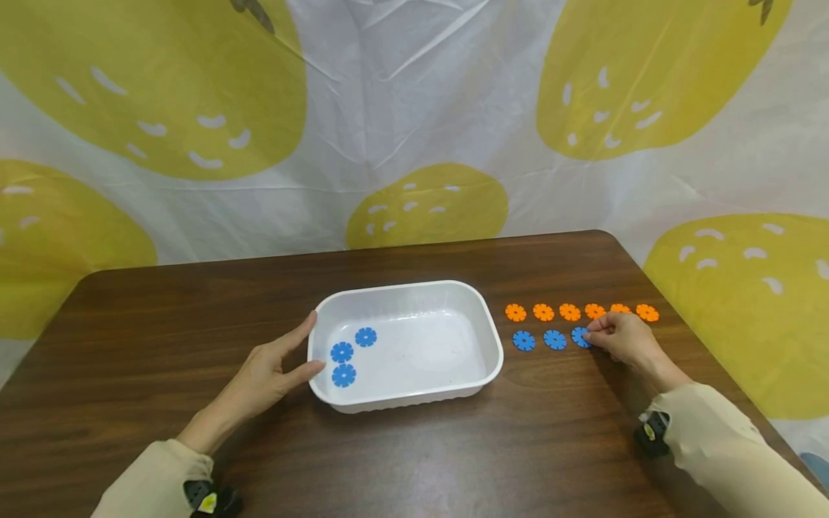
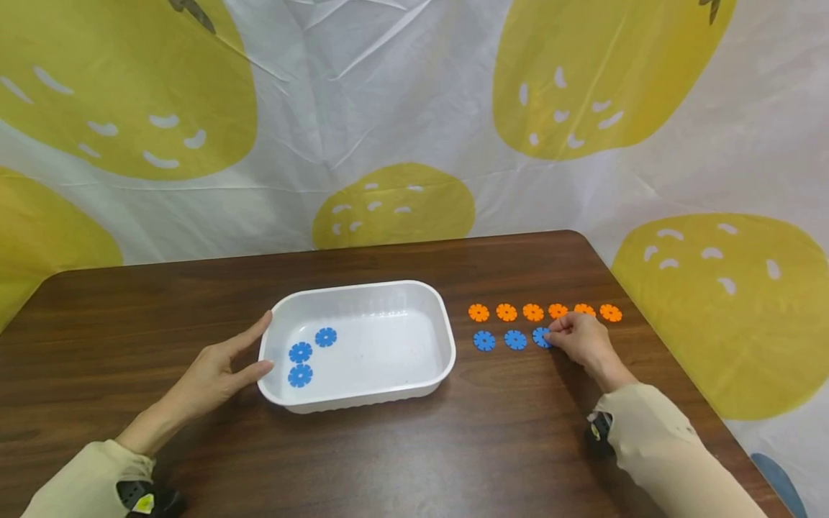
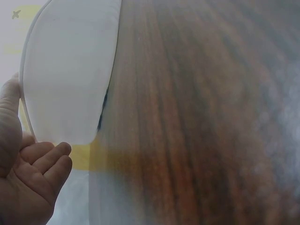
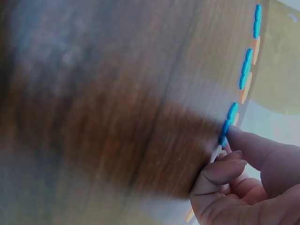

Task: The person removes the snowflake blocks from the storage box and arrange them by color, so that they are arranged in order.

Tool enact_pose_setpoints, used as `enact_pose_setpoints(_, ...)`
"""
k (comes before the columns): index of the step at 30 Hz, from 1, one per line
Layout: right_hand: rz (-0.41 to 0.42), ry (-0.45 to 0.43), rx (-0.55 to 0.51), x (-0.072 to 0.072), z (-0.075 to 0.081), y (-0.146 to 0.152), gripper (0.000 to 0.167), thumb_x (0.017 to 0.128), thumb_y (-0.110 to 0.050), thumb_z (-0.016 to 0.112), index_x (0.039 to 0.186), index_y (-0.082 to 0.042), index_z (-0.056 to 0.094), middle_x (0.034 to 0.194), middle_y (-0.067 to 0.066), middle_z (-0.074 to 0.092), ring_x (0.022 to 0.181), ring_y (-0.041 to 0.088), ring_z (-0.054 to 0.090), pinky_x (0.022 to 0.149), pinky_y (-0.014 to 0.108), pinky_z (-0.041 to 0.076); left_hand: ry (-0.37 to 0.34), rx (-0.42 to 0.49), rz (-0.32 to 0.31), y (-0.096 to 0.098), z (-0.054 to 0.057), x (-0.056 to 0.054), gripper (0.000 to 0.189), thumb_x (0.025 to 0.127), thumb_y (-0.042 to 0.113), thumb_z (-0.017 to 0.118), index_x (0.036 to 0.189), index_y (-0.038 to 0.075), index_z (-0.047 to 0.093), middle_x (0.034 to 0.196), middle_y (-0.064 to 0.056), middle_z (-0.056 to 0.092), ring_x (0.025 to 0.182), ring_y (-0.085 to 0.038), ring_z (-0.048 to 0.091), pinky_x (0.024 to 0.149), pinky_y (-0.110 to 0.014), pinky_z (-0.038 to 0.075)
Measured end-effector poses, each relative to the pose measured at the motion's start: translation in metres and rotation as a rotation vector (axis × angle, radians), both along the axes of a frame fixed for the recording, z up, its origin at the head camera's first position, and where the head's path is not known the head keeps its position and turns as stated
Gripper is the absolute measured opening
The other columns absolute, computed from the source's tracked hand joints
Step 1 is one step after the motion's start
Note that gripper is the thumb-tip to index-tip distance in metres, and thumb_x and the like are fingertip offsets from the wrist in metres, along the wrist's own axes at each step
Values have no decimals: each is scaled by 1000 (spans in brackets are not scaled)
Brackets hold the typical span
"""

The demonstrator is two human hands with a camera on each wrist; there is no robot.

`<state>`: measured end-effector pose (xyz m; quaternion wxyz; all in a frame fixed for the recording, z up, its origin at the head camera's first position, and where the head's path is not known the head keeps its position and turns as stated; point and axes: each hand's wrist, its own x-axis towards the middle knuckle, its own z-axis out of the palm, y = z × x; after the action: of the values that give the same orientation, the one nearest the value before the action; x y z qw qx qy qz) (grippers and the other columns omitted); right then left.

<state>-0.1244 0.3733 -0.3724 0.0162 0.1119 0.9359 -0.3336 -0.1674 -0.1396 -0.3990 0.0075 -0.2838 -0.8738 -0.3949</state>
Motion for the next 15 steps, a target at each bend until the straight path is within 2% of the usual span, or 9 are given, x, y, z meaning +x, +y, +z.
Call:
enact_pose_setpoints(12, 14, 15, 5, -1, -1, 2, 27, 91, -13, 62, 98, 12, 56, 71, 0, 60, 59, 11, 48, 49, 23, 44, -20, 3, 0, -1, 0, -1, 72, 88, 30, 65, 147, 8, 30, 149, -15, 33, 134, -37, 36, 102, -52, 36)
enact_pose_setpoints(15, 22, 47, -6, 1, 3, -3, 28, 92, -14, 60, 101, 12, 56, 73, 2, 61, 59, 10, 48, 49, 23, 45, -14, 3, -4, -1, 0, -1, 72, 88, 31, 66, 147, 8, 30, 149, -15, 33, 133, -37, 36, 102, -52, 36)
